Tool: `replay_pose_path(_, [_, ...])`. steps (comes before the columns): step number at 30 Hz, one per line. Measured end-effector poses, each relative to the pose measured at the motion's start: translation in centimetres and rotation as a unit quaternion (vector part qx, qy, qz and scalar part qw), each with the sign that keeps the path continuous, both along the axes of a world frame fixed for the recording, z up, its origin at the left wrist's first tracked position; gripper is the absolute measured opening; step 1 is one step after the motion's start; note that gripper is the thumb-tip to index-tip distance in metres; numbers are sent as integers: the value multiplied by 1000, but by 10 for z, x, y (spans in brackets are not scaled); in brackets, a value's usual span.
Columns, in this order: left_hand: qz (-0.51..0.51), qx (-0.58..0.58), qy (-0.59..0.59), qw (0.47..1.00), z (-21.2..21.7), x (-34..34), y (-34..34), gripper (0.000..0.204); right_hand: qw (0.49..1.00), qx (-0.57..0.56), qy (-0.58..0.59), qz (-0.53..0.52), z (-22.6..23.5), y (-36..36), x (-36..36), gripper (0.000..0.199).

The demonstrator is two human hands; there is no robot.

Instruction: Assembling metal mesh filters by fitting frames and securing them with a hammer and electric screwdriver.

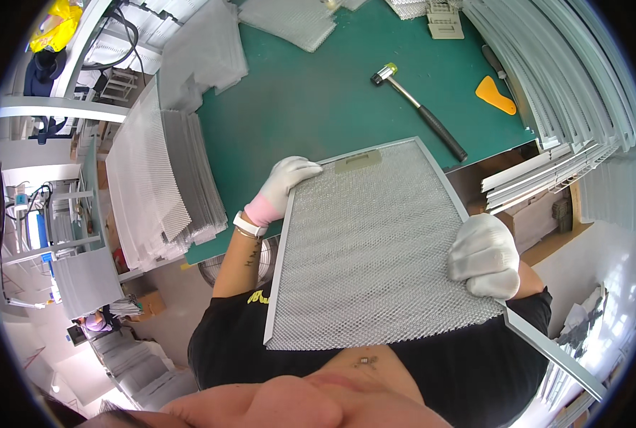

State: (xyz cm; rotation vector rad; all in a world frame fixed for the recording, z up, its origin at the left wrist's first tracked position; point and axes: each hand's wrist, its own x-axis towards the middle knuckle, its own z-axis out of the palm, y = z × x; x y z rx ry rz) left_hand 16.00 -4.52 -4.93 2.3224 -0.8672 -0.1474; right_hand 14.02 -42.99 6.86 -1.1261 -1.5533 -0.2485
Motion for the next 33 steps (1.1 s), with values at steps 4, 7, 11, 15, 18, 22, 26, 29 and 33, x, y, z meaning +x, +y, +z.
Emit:
replay_pose_path(4, [61,52,-21,997,7,-9,11,32,999,21,-14,36,-6,6,0,25])
replay_pose_path(7, [41,90,-30,995,14,4,8,33,997,62,-15,39,-12,8,-1,23])
replay_pose_path(11, [71,53,89,992,43,35,-22,40,1000,27,-16,3,-4,-2,-8,18])
replay_pose_path(15, [-147,34,115,982,35,58,-82,49,997,75,-5,1,-15,8,-8,21])
replay_pose_path(18, [-196,102,150,964,8,69,-104,52,988,149,13,-36,-23,16,-12,24])
replay_pose_path(22, [-204,63,188,959,7,78,-108,51,999,20,4,-34,-10,-6,-13,22])
replay_pose_path(26, [-155,89,173,969,38,71,-97,45,991,117,10,-58,-22,11,-11,26])
replay_pose_path(29, [-59,25,212,975,61,51,-58,47,975,185,21,-118,-16,23,-3,30])
replay_pose_path(33, [-317,-456,205,806,95,22,3,83,993,71,35,-93,0,-2,33,21])
